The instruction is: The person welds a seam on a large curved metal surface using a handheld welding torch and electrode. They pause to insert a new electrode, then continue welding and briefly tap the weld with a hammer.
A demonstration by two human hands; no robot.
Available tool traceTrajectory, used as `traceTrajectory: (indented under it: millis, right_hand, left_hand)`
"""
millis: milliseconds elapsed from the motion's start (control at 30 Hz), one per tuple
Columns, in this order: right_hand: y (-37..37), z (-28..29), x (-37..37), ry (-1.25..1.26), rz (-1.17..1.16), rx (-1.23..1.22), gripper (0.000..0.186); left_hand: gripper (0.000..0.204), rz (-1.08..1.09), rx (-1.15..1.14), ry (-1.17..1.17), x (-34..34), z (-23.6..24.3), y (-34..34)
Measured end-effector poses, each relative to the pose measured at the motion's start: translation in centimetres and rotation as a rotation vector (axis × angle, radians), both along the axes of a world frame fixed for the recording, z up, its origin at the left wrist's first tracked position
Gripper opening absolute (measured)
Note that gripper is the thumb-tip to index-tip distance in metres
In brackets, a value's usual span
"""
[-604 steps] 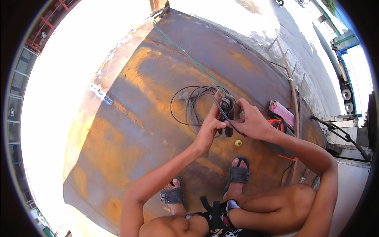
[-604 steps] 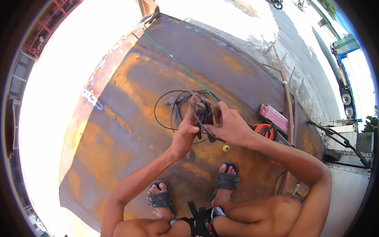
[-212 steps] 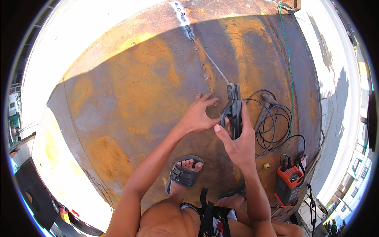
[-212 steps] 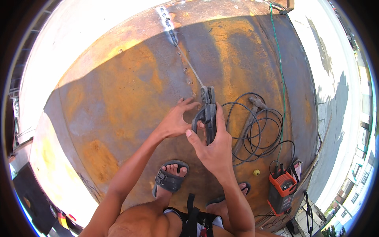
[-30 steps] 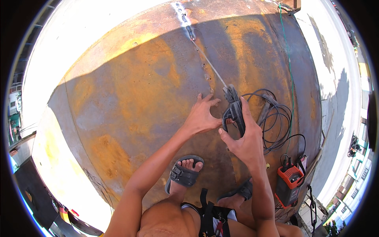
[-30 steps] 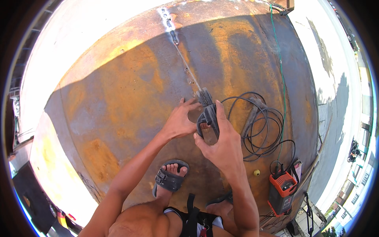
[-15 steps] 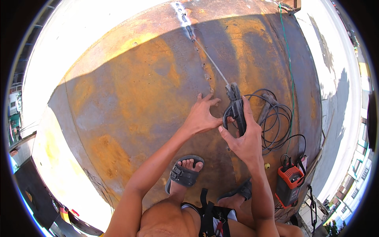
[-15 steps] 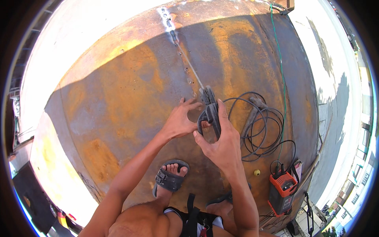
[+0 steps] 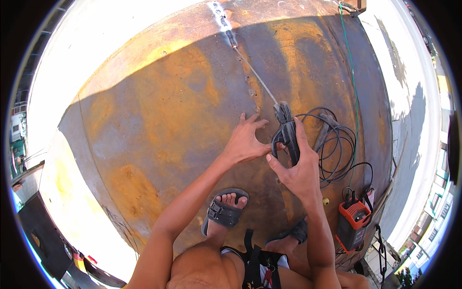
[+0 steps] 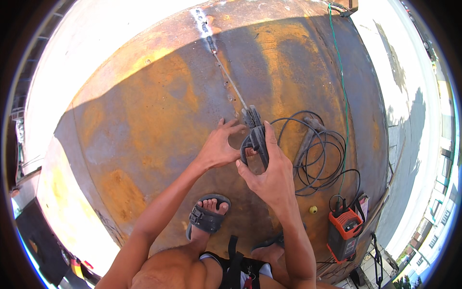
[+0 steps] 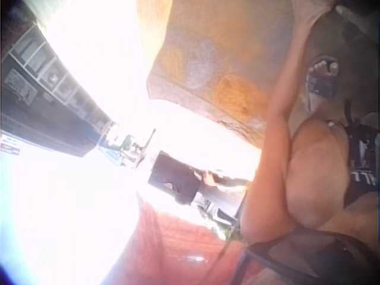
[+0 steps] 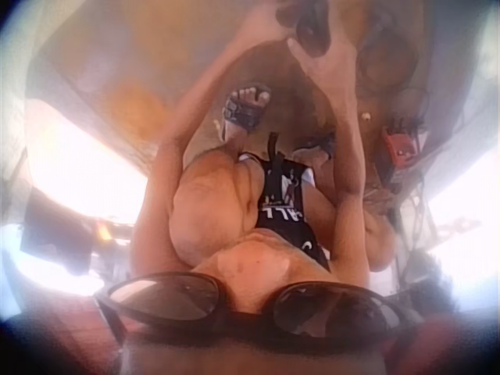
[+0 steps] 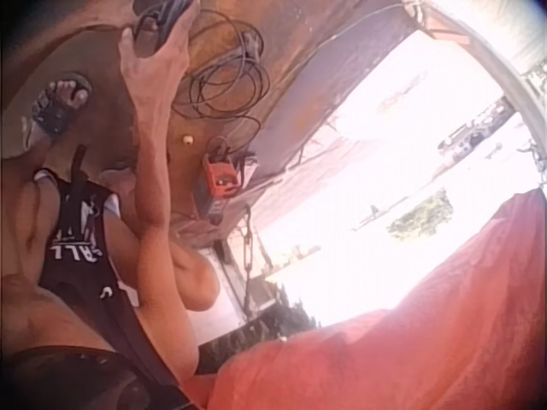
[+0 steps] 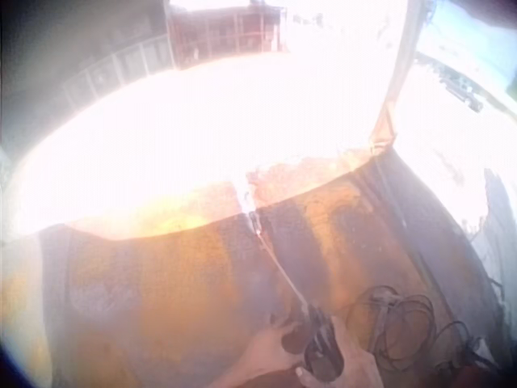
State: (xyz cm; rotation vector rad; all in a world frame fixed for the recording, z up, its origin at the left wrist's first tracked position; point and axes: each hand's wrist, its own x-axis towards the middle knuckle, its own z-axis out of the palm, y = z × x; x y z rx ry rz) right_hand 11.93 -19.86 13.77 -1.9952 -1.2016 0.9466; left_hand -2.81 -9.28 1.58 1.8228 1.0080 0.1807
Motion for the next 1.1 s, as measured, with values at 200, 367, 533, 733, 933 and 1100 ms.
traceTrajectory:
  millis: [200,367,533,733,933,1100]
  right_hand:
    - [0.1,0.5,-0.2,0.011,-0.007,-0.016,0.101]
    - [0.0,0.3,-0.1,-0.002,-0.003,-0.014,0.101]
    - [0.3,0.7,-0.2,0.002,-0.005,-0.046,0.102]
    - [0.2,0.6,-0.1,-0.001,-0.016,-0.047,0.102]
    - [0.2,0.3,-0.1,-0.015,0.002,-0.002,0.102]
    - [0.1,0.2,0.0,-0.005,-0.001,-0.020,0.102]
  left_hand:
    - [0.093,-0.002,0.038,-0.006,-0.1,-0.1,-0.1]
    - [0.095,0.008,-0.020,0.054,0.1,0.8,-0.2]
    - [0.096,-0.010,0.009,0.038,-0.2,0.2,0.0]
    - [0.095,0.011,-0.014,0.055,0.1,0.7,-0.2]
    - [0.091,0.003,0.014,0.009,-0.1,-0.2,-0.2]
    - [0.094,-0.007,-0.037,0.043,0.1,0.3,0.0]
